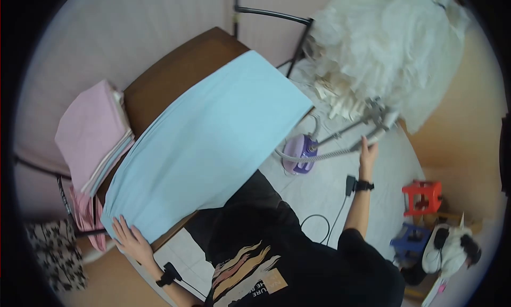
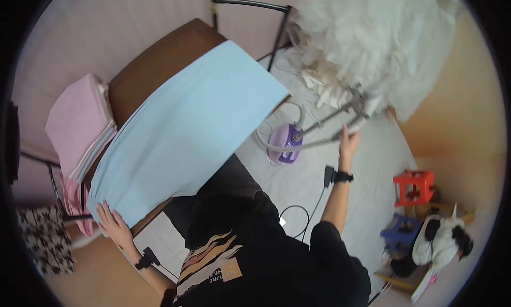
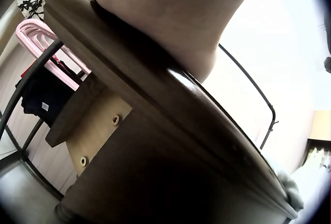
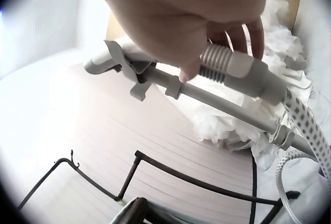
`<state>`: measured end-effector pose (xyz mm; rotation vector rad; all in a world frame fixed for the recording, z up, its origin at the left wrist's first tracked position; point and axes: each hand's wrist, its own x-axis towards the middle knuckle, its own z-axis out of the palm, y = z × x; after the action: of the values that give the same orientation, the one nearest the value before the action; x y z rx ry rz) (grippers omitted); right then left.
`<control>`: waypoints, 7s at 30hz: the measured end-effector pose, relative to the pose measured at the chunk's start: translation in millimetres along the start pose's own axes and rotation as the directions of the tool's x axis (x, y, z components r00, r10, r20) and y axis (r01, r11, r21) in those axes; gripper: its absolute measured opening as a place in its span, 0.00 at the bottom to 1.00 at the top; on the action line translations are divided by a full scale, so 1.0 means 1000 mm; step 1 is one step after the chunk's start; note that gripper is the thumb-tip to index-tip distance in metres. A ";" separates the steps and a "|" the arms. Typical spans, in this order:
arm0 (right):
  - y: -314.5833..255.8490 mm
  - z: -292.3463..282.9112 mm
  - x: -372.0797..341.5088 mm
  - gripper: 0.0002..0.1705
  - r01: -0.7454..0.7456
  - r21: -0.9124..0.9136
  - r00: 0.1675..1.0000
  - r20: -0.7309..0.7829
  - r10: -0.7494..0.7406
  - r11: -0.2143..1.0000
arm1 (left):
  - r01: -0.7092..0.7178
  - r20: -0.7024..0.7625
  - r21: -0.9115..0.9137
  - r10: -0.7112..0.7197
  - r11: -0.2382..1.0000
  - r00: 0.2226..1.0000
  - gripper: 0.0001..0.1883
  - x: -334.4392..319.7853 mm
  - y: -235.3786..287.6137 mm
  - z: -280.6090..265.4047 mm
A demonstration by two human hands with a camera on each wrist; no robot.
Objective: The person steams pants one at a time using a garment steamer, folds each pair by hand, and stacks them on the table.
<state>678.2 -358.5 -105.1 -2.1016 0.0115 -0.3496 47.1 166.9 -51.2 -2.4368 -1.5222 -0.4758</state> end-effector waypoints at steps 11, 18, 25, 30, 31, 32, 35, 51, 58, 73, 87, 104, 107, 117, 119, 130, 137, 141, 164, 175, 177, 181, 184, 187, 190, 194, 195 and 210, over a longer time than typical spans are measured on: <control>-0.138 -0.050 0.012 0.24 0.566 -0.233 0.695 -0.380 -0.610 0.791 | 0.164 -0.038 -0.149 -0.171 0.975 0.985 0.30 0.006 0.023 -0.026; -0.316 0.042 -0.066 0.29 0.736 0.364 0.466 0.339 -0.817 0.571 | 0.340 -0.239 -0.415 -0.461 0.844 0.854 0.45 -0.004 0.021 -0.022; -0.506 0.195 -0.298 0.28 0.635 0.771 -0.558 0.507 -0.657 0.056 | 0.390 -0.233 -0.463 -0.534 0.796 0.813 0.64 0.003 0.024 -0.028; -0.492 0.280 -0.383 0.20 0.552 0.834 -0.654 0.453 -0.606 0.028 | 0.442 -0.205 -0.335 -0.522 0.832 0.828 0.65 0.004 0.021 -0.024; -0.487 0.286 -0.379 0.19 0.542 0.837 -0.642 0.472 -0.605 0.078 | 0.452 -0.161 -0.355 -0.530 0.818 0.833 0.64 0.003 0.021 -0.023; -0.487 0.281 -0.369 0.19 0.611 0.785 -0.587 0.536 -0.606 0.103 | 0.450 -0.113 -0.386 -0.525 0.806 0.843 0.63 0.002 0.017 -0.022; -0.479 0.267 -0.308 0.21 0.671 0.737 -0.579 0.590 -0.563 0.082 | 0.430 -0.119 -0.366 -0.500 0.825 0.858 0.57 0.008 0.021 -0.024; -0.319 0.139 0.125 0.23 0.889 -0.190 0.373 0.828 -0.419 0.417 | 0.421 -0.114 -0.311 -0.474 0.852 0.873 0.50 0.011 0.020 -0.024; -0.419 0.127 0.027 0.23 0.873 -0.211 0.375 0.867 -0.327 0.440 | 0.356 -0.160 -0.444 -0.464 0.822 0.872 0.50 0.008 0.018 -0.022; -0.488 0.239 -0.357 0.16 0.526 0.849 -0.705 0.406 -0.581 -0.046 | 0.331 -0.119 -0.611 -0.497 0.719 0.859 0.66 -0.004 0.004 -0.026; -0.391 0.171 -0.067 0.34 0.903 0.169 0.009 0.912 -0.410 0.394 | 0.389 -0.027 -0.436 -0.444 0.811 0.896 0.54 0.005 0.021 -0.034; -0.475 0.143 -0.171 0.31 0.831 0.499 -0.240 0.719 -0.652 0.245 | 0.297 -0.003 -0.734 -0.440 0.611 0.898 0.70 -0.011 -0.003 -0.029; -0.491 0.169 -0.257 0.30 0.705 0.695 -0.494 0.623 -0.606 0.141 | 0.257 -0.005 -0.746 -0.390 0.615 0.921 0.72 -0.013 -0.005 -0.034; -0.447 0.216 -0.291 0.28 0.682 0.722 -0.568 0.623 -0.537 0.117 | 0.235 0.039 -0.588 -0.263 0.774 0.964 0.65 -0.011 0.006 -0.040; -0.435 0.209 -0.234 0.33 0.697 0.659 -0.472 0.718 -0.511 0.283 | 0.243 0.053 -0.592 -0.263 0.768 0.963 0.63 -0.009 0.009 -0.043; -0.338 0.107 0.091 0.35 0.857 -0.163 0.333 0.899 -0.284 0.489 | 0.241 0.052 -0.438 -0.243 0.866 0.969 0.57 -0.005 0.010 -0.039; -0.404 0.082 0.035 0.32 0.791 -0.312 0.441 0.887 -0.138 0.526 | 0.265 0.068 -0.432 -0.262 0.862 0.963 0.57 -0.004 0.010 -0.043; -0.438 0.112 -0.059 0.33 0.911 0.204 -0.014 0.884 -0.467 0.359 | 0.246 0.040 -0.609 -0.280 0.754 0.959 0.62 -0.013 0.000 -0.033; -0.399 0.154 -0.147 0.37 0.706 0.496 -0.361 0.866 -0.346 0.505 | 0.142 0.100 -0.456 -0.108 0.878 0.989 0.62 -0.010 0.009 -0.042; -0.371 0.032 0.044 0.33 0.679 -0.470 0.564 0.826 0.010 0.564 | 0.180 0.094 -0.397 -0.155 0.900 0.983 0.57 -0.009 0.009 -0.041; -0.379 0.026 0.033 0.34 0.761 -0.434 0.528 0.846 -0.071 0.482 | 0.182 0.103 -0.417 -0.153 0.890 0.983 0.57 -0.008 0.009 -0.043; -0.408 0.054 -0.052 0.36 0.853 -0.097 0.291 0.904 -0.313 0.514 | 0.143 0.115 -0.509 -0.098 0.849 0.989 0.62 -0.012 -0.005 -0.041; -0.437 0.094 -0.151 0.39 0.811 0.320 -0.023 0.853 -0.521 0.489 | 0.165 0.161 -0.610 -0.083 0.775 0.983 0.71 -0.016 -0.016 -0.041; -0.447 0.135 -0.239 0.42 0.702 0.594 -0.355 0.770 -0.530 0.393 | 0.190 0.190 -0.724 -0.073 0.663 0.979 0.76 -0.013 -0.015 -0.049; -0.448 0.160 -0.316 0.38 0.627 0.732 -0.523 0.650 -0.552 0.268 | 0.208 0.209 -0.713 -0.081 0.669 0.975 0.79 -0.015 -0.017 -0.051; -0.420 0.166 -0.319 0.39 0.637 0.727 -0.505 0.645 -0.574 0.255 | 0.141 0.148 -0.571 -0.068 0.809 0.987 0.70 -0.021 -0.014 -0.042; -0.413 0.161 -0.294 0.39 0.692 0.666 -0.448 0.698 -0.558 0.278 | 0.109 0.152 -0.535 -0.032 0.837 0.988 0.67 -0.020 -0.011 -0.044; -0.209 -0.091 -0.036 0.31 0.490 -0.164 0.765 0.552 -0.332 0.856 | 0.124 0.087 -0.374 -0.098 0.919 0.991 0.29 -0.023 -0.001 -0.028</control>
<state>592.9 -318.4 105.5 -2.4350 -0.7791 -0.0372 32.7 138.7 -34.1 -2.6799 -1.7430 -0.7852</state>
